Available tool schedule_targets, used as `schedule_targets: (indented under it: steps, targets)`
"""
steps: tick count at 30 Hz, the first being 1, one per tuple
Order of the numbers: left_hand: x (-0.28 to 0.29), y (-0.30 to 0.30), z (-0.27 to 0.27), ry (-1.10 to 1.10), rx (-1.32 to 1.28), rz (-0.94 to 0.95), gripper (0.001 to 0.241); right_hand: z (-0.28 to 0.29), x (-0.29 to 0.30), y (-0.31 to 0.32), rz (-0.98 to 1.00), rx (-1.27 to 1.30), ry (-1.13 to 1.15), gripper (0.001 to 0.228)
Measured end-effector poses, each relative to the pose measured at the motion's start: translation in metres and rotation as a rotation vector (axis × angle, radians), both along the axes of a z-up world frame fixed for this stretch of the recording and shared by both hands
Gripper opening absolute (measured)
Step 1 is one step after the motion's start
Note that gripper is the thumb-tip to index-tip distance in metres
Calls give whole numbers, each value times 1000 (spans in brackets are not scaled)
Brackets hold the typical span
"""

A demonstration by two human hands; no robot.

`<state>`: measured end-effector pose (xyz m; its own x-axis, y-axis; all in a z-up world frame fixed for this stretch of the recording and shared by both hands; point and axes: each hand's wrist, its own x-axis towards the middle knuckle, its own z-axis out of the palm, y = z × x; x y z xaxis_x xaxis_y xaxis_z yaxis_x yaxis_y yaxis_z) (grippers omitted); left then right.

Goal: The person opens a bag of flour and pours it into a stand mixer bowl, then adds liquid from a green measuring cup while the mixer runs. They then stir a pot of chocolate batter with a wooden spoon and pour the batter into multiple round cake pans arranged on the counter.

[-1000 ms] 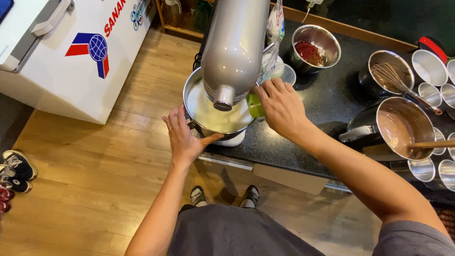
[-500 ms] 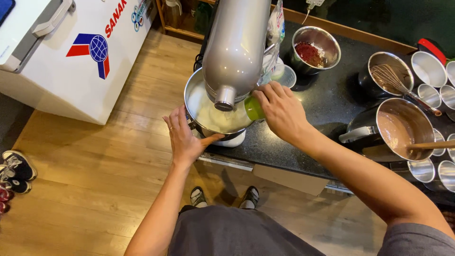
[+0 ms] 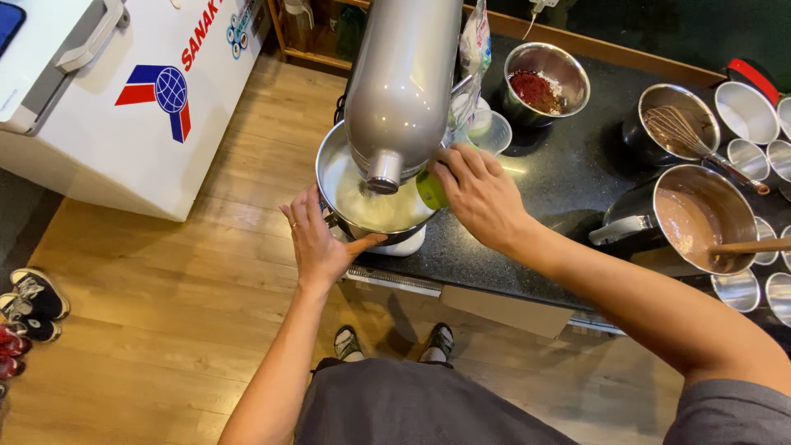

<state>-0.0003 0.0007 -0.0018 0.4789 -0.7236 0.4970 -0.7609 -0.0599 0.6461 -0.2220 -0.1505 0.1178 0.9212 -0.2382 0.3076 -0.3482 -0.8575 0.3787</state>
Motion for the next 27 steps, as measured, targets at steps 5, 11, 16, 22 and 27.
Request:
schedule_targets:
  steps: [5,11,16,22,27]
  targets:
    - [0,0,2,-11,-6,6,127,-6,0,-4,-77,-12,-14,48]
    - [0,0,2,4,-8,-4,125,-4,-3,0,-127,128,-135,52]
    - [3,1,2,-44,-1,5,126,-24,-11,-5,-301,342,-294,67]
    - [-2,1,8,-28,8,29,120,-80,-33,-10,-444,798,-817,76]
    - [-6,4,-3,60,42,-4,122,-163,-85,-32,-583,1025,-1039,77]
